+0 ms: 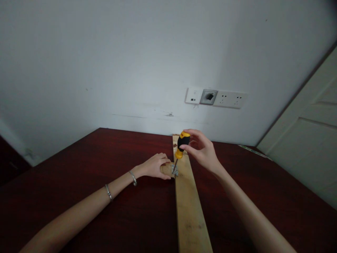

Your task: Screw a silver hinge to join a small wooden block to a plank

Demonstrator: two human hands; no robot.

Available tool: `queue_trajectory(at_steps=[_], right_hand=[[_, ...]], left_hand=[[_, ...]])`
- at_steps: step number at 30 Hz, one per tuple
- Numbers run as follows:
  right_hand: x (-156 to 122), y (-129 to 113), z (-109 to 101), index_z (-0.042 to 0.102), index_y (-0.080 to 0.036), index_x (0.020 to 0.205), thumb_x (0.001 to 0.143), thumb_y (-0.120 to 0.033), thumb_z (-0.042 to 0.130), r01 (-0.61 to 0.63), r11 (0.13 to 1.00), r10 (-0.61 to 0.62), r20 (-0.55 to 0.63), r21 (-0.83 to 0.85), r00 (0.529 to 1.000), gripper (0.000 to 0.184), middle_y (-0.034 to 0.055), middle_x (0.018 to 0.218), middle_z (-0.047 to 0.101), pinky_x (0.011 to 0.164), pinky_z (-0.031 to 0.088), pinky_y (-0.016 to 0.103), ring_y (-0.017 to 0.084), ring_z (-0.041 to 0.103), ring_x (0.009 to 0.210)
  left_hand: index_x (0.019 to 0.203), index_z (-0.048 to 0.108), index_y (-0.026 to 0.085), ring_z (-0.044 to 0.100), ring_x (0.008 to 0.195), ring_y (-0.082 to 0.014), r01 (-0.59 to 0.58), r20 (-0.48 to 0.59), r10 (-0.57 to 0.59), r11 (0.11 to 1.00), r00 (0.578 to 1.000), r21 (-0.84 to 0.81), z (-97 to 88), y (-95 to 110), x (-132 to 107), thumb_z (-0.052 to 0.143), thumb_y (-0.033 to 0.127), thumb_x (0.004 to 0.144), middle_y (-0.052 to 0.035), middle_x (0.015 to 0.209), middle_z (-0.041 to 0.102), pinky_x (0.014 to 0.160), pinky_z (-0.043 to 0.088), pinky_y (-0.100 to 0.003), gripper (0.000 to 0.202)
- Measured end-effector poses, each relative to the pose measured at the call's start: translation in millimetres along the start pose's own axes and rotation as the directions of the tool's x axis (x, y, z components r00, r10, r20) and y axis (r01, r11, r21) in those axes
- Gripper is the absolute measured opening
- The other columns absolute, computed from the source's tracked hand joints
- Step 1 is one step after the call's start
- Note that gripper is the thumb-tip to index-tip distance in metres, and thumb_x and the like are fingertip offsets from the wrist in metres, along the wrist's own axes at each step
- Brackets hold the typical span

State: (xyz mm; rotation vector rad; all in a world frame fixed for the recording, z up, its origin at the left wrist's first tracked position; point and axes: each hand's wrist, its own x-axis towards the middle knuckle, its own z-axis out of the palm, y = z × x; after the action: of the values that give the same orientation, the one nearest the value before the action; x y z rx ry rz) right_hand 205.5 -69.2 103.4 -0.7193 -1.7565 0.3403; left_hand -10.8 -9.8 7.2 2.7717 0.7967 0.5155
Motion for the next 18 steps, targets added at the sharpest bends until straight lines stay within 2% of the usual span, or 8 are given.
queue_trajectory(at_steps=[9,18], right_hand=[[0.6,-2.5,-0.4,0.062,-0.029,0.114,0.077,-0.034,0.073,0.012,1.0,-0.012,0.016,-0.023,1.0,0.038,0.0045,0.11,0.064,0.064,0.057,0.029,0.016,0.062,0.084],[1.4,-6.8,-2.4,0.059,-0.03,0.12,0.081,-0.032,0.07,0.083,0.994,-0.077,0.085,-0.075,0.993,0.04,0.005,0.113,0.065,0.072,0.059,0.034,0.019,0.062,0.091]], left_hand=[[0.113,0.064,0.016,0.054,0.094,-0.0245,-0.005,-0.011,0.005,1.0,1.0,0.009,2.4,-2.3,-0.2,0.074,0.061,0.063,-0.0101,0.104,0.059,0.085,0.044,-0.037,0.068],[0.114,0.063,0.015,0.054,0.094,-0.0256,-0.01,0.005,0.01,1.0,1.0,0.028,1.5,-2.5,-0.2,0.073,0.06,0.065,-0.0109,0.105,0.059,0.085,0.045,-0.038,0.068]])
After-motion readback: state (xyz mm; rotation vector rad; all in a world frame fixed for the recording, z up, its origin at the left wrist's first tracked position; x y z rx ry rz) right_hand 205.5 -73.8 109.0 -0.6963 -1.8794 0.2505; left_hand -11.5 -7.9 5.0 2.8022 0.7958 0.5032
